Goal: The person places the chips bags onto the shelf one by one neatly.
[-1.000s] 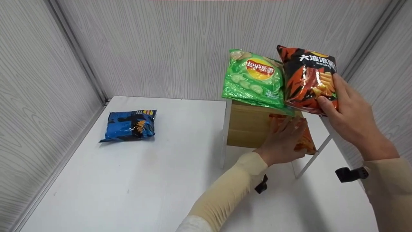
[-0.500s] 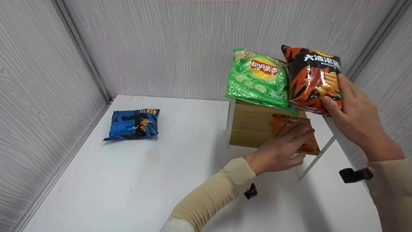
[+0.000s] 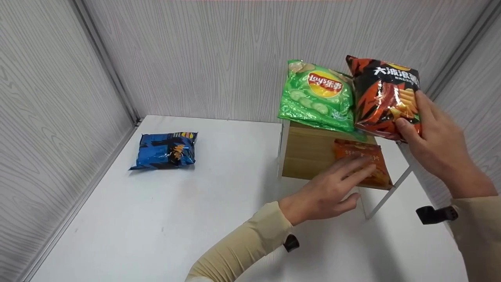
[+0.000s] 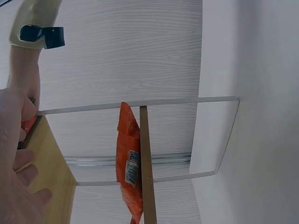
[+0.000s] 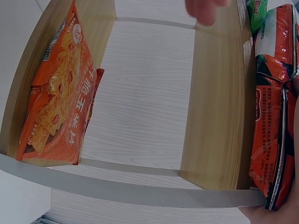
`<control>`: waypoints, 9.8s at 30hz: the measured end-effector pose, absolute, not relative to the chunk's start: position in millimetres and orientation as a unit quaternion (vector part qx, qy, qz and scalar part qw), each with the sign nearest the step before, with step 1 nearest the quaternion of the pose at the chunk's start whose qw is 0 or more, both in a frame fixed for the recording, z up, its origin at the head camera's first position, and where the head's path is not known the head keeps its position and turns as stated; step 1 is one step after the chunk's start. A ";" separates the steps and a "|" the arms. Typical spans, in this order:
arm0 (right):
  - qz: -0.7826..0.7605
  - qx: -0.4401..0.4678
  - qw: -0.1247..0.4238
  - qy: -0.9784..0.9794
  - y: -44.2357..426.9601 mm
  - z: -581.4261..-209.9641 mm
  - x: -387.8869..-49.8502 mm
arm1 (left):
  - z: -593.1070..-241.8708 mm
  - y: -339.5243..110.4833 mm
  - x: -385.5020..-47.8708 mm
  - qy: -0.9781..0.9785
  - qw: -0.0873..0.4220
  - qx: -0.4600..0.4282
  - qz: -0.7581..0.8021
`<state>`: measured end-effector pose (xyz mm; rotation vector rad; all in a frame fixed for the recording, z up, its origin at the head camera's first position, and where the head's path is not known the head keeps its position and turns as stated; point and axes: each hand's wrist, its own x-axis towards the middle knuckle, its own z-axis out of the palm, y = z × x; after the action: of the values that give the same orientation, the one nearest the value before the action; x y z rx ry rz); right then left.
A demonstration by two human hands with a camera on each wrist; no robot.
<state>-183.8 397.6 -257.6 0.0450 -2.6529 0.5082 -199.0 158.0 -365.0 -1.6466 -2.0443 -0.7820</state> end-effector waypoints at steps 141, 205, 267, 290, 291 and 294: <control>0.163 -0.004 0.195 -0.967 403.3 -261.5 -183.5 | -511.2 -133.6 -338.7 -0.999 -0.004 -0.025 -0.024; 0.164 0.000 0.197 -0.967 398.6 -259.2 -183.2 | -514.9 -114.0 -349.7 -0.988 0.053 -0.082 0.120; 0.159 0.006 0.197 -0.967 395.9 -260.4 -185.8 | -429.8 -90.2 -315.8 -0.898 0.253 -0.185 -0.309; 0.162 0.011 0.210 -0.964 398.0 -261.4 -185.1 | -396.7 -98.1 -321.6 -0.752 0.082 0.045 -0.653; 0.162 0.010 0.210 -0.964 397.8 -261.3 -185.1 | -397.5 -98.6 -322.1 -0.740 0.065 0.055 -0.667; 0.162 0.009 0.208 -0.965 398.4 -261.2 -185.7 | -402.0 -100.8 -324.6 -0.714 0.016 0.078 -0.695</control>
<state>-185.7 398.4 -261.2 0.0248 -2.6853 0.4501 -324.6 -100.8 -402.0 0.2421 -2.2209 -2.1619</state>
